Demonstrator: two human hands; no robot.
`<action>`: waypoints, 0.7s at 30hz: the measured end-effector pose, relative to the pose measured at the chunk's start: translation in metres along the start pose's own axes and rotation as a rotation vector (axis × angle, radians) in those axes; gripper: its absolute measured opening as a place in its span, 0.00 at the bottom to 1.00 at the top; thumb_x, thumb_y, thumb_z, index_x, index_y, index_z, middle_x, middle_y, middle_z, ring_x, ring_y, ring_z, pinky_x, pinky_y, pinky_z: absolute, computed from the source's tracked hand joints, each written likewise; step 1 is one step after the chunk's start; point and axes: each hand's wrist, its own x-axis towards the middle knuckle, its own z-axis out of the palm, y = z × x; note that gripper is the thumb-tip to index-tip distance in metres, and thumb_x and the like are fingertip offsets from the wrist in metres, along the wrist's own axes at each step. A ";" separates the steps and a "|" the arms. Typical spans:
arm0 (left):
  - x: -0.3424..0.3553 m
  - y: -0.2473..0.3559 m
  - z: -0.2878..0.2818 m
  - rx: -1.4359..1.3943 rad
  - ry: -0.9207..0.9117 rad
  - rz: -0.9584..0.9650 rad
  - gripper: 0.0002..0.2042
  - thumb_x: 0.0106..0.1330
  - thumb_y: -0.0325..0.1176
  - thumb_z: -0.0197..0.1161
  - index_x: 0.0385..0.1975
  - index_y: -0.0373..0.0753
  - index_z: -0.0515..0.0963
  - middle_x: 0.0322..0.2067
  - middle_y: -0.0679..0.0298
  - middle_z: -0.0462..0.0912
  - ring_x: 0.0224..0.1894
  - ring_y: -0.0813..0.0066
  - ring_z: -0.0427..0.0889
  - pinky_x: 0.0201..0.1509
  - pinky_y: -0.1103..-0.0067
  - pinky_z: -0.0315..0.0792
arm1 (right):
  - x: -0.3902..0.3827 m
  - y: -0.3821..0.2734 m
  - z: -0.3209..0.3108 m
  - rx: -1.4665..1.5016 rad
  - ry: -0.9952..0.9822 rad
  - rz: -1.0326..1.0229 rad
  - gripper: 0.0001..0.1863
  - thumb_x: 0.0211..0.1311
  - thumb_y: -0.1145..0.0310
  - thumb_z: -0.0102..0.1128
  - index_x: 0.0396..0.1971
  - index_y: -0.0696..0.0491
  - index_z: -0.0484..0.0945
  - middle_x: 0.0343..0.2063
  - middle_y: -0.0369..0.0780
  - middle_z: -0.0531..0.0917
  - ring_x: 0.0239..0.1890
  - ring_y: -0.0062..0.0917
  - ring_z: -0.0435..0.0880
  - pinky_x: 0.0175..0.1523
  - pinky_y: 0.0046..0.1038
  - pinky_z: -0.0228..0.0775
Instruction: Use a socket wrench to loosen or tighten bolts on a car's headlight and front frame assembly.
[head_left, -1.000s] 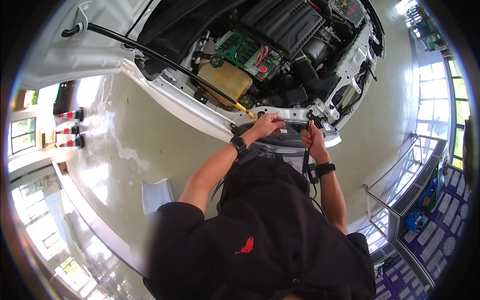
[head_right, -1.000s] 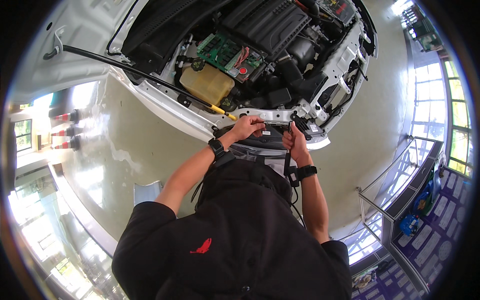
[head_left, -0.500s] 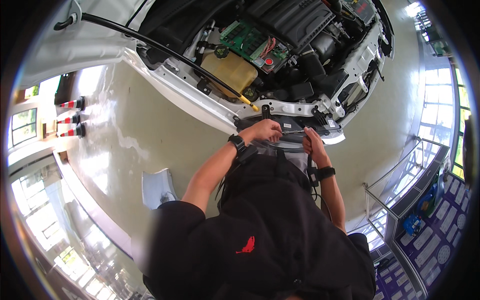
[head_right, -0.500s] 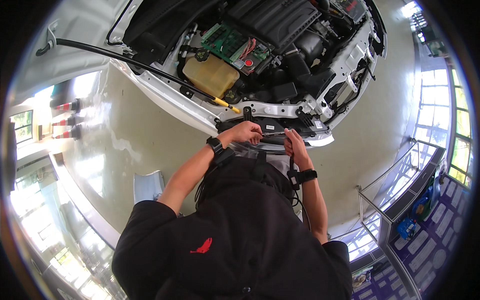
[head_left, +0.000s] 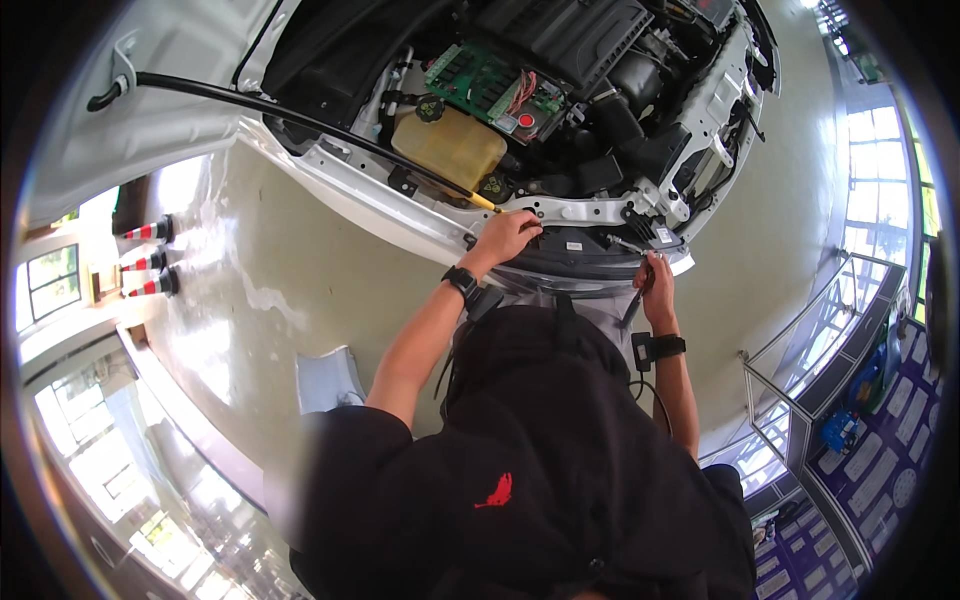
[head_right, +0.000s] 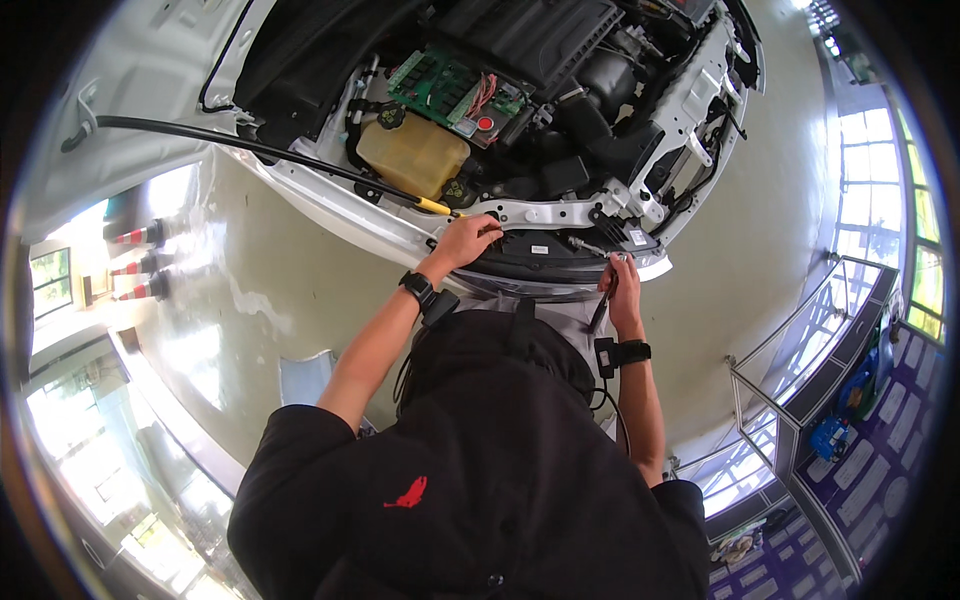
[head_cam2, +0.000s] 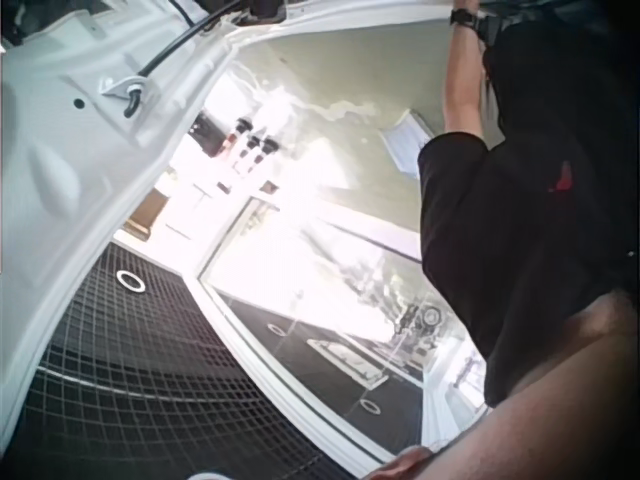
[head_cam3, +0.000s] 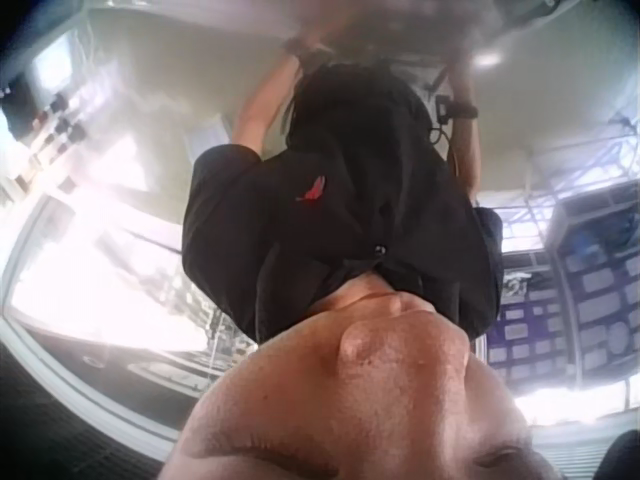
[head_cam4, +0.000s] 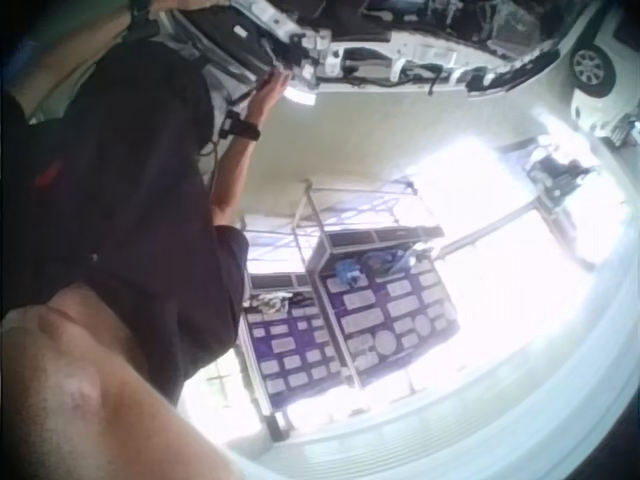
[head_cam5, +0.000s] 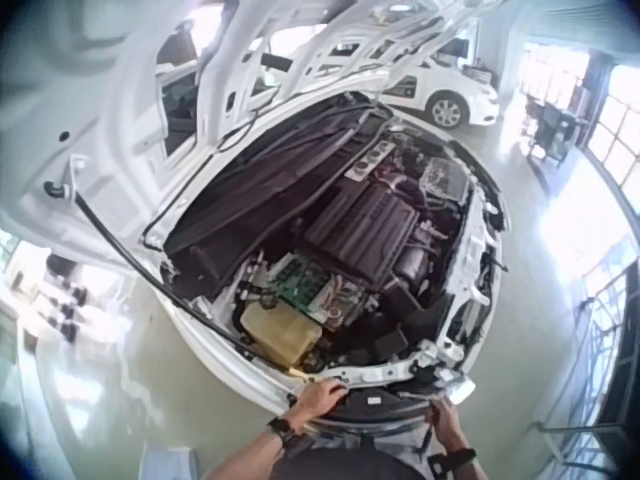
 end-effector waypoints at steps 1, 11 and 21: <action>-0.001 -0.002 0.003 0.015 0.071 0.043 0.09 0.56 0.36 0.59 0.30 0.36 0.76 0.27 0.57 0.78 0.29 0.63 0.78 0.32 0.75 0.70 | -0.002 0.001 -0.003 -0.097 -0.029 -0.014 0.12 0.61 0.60 0.48 0.23 0.50 0.65 0.09 0.31 0.61 0.10 0.15 0.58 0.17 0.19 0.52; 0.000 0.022 0.011 -0.116 -0.163 0.080 0.11 0.57 0.40 0.56 0.30 0.38 0.77 0.26 0.56 0.79 0.31 0.58 0.78 0.34 0.72 0.71 | -0.004 0.009 0.032 -0.895 -0.350 -0.095 0.14 0.54 0.63 0.46 0.24 0.59 0.72 0.17 0.43 0.73 0.19 0.30 0.71 0.28 0.28 0.63; 0.000 0.042 0.024 -0.010 -0.462 0.236 0.10 0.53 0.37 0.59 0.29 0.38 0.76 0.25 0.56 0.80 0.30 0.57 0.79 0.33 0.70 0.71 | -0.014 0.000 0.066 -0.889 -0.489 0.075 0.14 0.60 0.61 0.46 0.29 0.57 0.72 0.19 0.36 0.72 0.22 0.19 0.69 0.29 0.24 0.61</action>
